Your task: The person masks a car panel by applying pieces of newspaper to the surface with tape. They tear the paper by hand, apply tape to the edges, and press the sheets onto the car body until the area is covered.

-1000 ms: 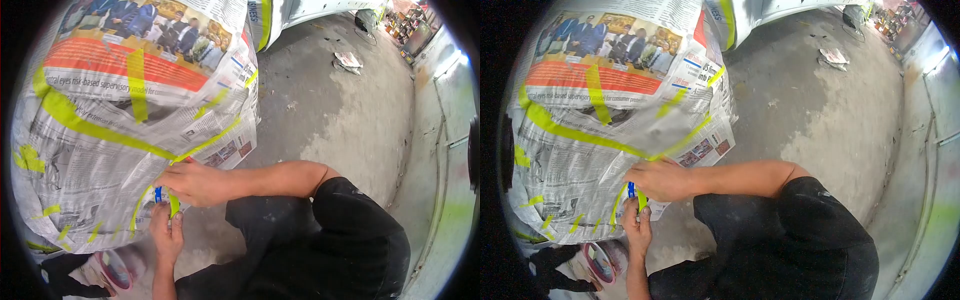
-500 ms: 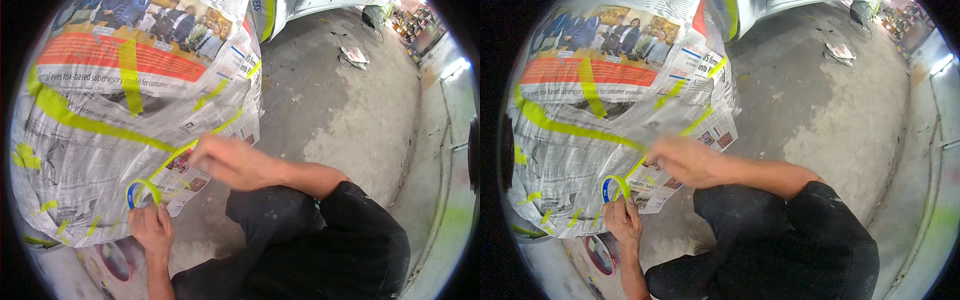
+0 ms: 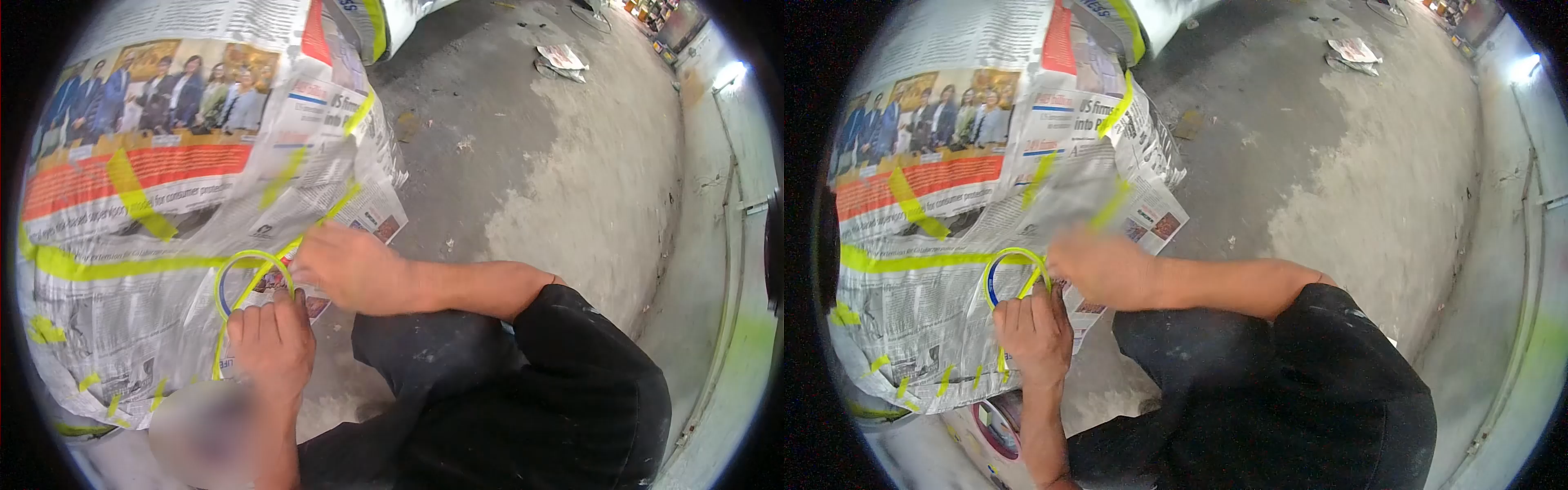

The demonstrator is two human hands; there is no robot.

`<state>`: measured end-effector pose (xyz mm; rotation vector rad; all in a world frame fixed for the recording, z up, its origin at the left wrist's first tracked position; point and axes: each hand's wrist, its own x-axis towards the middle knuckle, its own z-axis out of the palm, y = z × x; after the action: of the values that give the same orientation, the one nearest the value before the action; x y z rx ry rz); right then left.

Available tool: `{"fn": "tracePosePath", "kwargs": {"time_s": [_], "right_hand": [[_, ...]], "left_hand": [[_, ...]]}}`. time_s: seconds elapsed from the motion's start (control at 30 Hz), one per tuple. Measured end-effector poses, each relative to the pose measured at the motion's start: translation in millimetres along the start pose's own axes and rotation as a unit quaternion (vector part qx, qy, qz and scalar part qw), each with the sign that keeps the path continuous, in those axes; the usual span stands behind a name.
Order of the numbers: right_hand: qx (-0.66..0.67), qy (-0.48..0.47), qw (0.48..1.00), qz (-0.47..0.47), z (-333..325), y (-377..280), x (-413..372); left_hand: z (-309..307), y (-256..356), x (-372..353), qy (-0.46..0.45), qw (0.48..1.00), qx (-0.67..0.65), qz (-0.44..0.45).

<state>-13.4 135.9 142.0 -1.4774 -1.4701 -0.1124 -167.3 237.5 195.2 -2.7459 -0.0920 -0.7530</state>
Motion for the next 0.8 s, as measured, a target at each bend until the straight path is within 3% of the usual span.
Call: {"fn": "tracePosePath", "kwargs": {"time_s": [0.07, 0.1, 0.13, 0.23, 0.3, 0.4, 0.5, 0.6, 0.7, 0.8], "right_hand": [[-0.114, 0.038, 0.993, 0.004, 1, 29, -12], [-0.016, 0.092, 0.985, 0.147, -6, 65, -18], [0.084, 0.146, 0.943, 0.288, -16, 98, -28], [0.179, 0.123, 0.881, 0.42, -52, 127, -77], [0.264, 0.101, 0.839, 0.466, -61, 136, -114], [0.094, 0.025, 0.909, 0.405, -63, 151, -146], [0.097, -0.04, 0.887, 0.45, -67, 156, -142], [0.143, 0.007, 0.884, 0.445, -33, 202, -162], [0.387, 0.053, 0.746, 0.54, -8, 229, -172], [0.494, 0.121, 0.639, 0.577, 15, 237, -173]], "left_hand": [[-1, 16, 4, 0.004, 0.999, -0.018, 0.029], [-9, 28, 3, 0.018, 0.998, -0.032, 0.052], [-12, 34, 2, 0.028, 0.995, -0.049, 0.077], [15, 24, 6, 0.025, 0.99, -0.097, 0.101], [37, 18, 8, -0.026, 0.992, -0.091, 0.087], [70, 23, 17, -0.044, 0.993, -0.061, 0.094], [95, 30, 22, -0.08, 0.991, -0.014, 0.106], [114, 41, 28, -0.103, 0.991, 0.023, 0.078], [124, 54, 36, -0.116, 0.991, 0.056, 0.043], [127, 59, 43, -0.11, 0.991, 0.071, 0.035]]}}
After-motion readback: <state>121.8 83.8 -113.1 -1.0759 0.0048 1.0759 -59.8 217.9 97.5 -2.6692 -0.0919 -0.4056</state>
